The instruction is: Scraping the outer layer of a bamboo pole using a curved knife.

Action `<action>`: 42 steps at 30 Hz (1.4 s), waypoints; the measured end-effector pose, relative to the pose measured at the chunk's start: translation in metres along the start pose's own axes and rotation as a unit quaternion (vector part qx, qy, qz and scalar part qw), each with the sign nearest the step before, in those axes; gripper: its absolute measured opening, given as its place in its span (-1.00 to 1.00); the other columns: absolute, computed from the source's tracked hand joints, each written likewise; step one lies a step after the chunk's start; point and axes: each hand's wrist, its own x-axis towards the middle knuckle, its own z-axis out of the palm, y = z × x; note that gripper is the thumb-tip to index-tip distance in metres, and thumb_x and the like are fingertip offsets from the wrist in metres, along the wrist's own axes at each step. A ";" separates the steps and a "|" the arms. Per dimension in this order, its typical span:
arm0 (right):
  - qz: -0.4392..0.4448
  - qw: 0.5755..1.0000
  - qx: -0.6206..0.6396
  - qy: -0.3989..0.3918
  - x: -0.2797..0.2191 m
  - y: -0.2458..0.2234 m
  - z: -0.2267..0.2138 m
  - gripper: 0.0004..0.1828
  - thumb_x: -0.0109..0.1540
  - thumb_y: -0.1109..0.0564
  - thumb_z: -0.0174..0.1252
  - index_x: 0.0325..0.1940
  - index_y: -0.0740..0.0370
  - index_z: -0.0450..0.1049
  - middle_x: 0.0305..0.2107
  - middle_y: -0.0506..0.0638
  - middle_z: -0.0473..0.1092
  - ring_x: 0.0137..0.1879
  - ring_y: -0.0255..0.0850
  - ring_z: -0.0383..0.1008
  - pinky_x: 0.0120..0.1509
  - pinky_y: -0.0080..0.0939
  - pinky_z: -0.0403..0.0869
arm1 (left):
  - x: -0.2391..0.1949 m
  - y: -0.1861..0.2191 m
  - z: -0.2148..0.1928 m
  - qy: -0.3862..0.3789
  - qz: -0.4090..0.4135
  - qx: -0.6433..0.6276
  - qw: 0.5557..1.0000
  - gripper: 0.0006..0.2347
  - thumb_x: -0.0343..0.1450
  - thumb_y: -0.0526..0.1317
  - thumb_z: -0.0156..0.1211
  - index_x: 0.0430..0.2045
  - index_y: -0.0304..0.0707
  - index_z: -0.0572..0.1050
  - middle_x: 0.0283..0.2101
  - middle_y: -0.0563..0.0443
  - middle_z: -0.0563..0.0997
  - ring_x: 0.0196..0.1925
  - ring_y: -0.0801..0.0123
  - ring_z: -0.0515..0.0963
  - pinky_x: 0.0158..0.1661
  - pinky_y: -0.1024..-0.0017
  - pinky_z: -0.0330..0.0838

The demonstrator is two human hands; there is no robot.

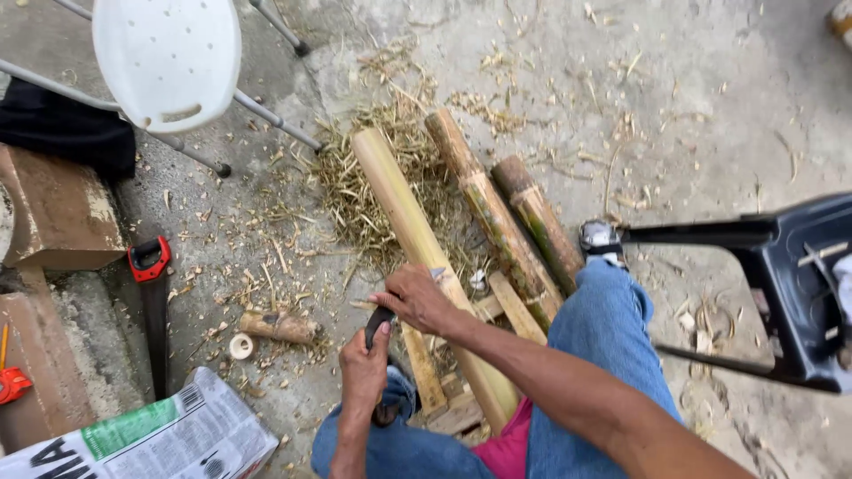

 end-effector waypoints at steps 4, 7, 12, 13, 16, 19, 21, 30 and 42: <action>0.040 0.999 0.006 -0.021 -0.004 -0.005 0.000 -0.39 0.35 -0.31 -0.01 -0.51 0.25 0.36 -0.53 0.12 0.29 -0.25 0.01 0.32 0.06 0.05 0.27 | 0.001 0.017 -0.008 0.000 0.070 0.067 0.995 -0.66 0.46 -0.01 0.22 -0.58 -0.34 0.51 -0.72 0.06 0.46 -0.69 0.48 0.40 -0.66 0.32 0.30; 0.012 0.999 -0.003 0.030 -0.007 -0.011 0.001 -0.38 0.37 -0.32 -0.05 -0.48 0.24 0.37 -0.49 0.13 0.29 -0.21 0.02 0.31 0.03 0.07 0.26 | -0.007 0.053 -0.024 -0.039 -0.025 0.057 0.997 -0.66 0.44 -0.03 0.22 -0.57 -0.37 0.43 -0.74 -0.01 0.40 -0.78 0.40 0.35 -0.72 0.31 0.27; 0.112 0.989 -0.009 -0.091 -0.030 -0.021 0.011 -0.38 0.38 -0.31 -0.07 -0.47 0.24 0.45 -0.51 0.11 0.32 -0.24 -0.01 0.31 0.04 0.10 0.23 | -0.016 0.012 -0.020 -0.113 -0.174 -0.010 0.978 -0.65 0.43 -0.08 0.27 -0.65 -0.42 0.43 -0.75 0.01 0.40 -0.83 0.38 0.33 -0.80 0.29 0.17; 0.119 0.988 -0.001 -0.095 -0.024 -0.022 0.010 -0.38 0.38 -0.31 -0.07 -0.47 0.24 0.45 -0.51 0.11 0.32 -0.24 -0.01 0.31 0.04 0.10 0.23 | -0.026 0.008 -0.013 -0.114 -0.183 -0.004 0.976 -0.65 0.43 -0.08 0.27 -0.65 -0.42 0.43 -0.75 0.01 0.40 -0.83 0.38 0.33 -0.80 0.29 0.17; 0.089 0.989 -0.027 -0.115 -0.015 -0.018 0.012 -0.41 0.37 -0.29 -0.07 -0.51 0.17 0.46 -0.54 0.09 0.33 -0.25 -0.04 0.29 0.01 0.02 0.29 | -0.048 -0.002 0.010 -0.026 -0.141 -0.070 0.987 -0.65 0.45 -0.05 0.20 -0.64 -0.36 0.43 -0.75 0.10 0.38 -0.84 0.42 0.34 -0.79 0.37 0.20; -0.036 0.998 -0.060 -0.005 -0.007 0.000 0.007 -0.46 0.40 -0.21 -0.01 -0.51 0.17 0.46 -0.52 0.08 0.31 -0.23 -0.06 0.29 0.00 0.05 0.27 | -0.036 -0.005 0.049 0.065 -0.088 -0.124 0.986 -0.68 0.46 -0.05 0.20 -0.57 -0.35 0.44 -0.74 0.06 0.36 -0.81 0.44 0.27 -0.76 0.36 0.15; 0.039 0.997 -0.044 -0.056 -0.016 0.000 0.009 -0.43 0.39 -0.18 0.05 -0.61 0.19 0.41 -0.62 0.05 0.27 -0.29 -0.10 0.27 0.02 0.01 0.28 | -0.041 -0.017 0.061 0.069 -0.087 -0.073 0.991 -0.72 0.46 -0.03 0.18 -0.45 -0.30 0.55 -0.72 0.02 0.41 -0.74 0.48 0.33 -0.69 0.36 0.22; -0.021 0.984 -0.105 -0.142 -0.035 0.003 0.015 -0.43 0.40 -0.17 -0.01 -0.61 0.15 0.42 -0.63 0.05 0.26 -0.30 -0.11 0.25 0.04 0.03 0.26 | -0.089 -0.006 0.077 0.134 -0.081 -0.104 0.982 -0.71 0.49 -0.07 0.17 -0.47 -0.38 0.51 -0.66 -0.01 0.44 -0.71 0.45 0.35 -0.66 0.33 0.26; -0.059 0.996 -0.068 0.021 -0.022 0.016 0.007 -0.44 0.38 -0.16 0.04 -0.63 0.18 0.37 -0.60 0.04 0.27 -0.28 -0.05 0.31 0.03 0.03 0.29 | -0.052 -0.033 0.083 0.131 0.001 -0.016 0.991 -0.62 0.55 -0.03 0.18 -0.56 -0.40 0.44 -0.68 0.01 0.45 -0.63 0.43 0.39 -0.56 0.33 0.32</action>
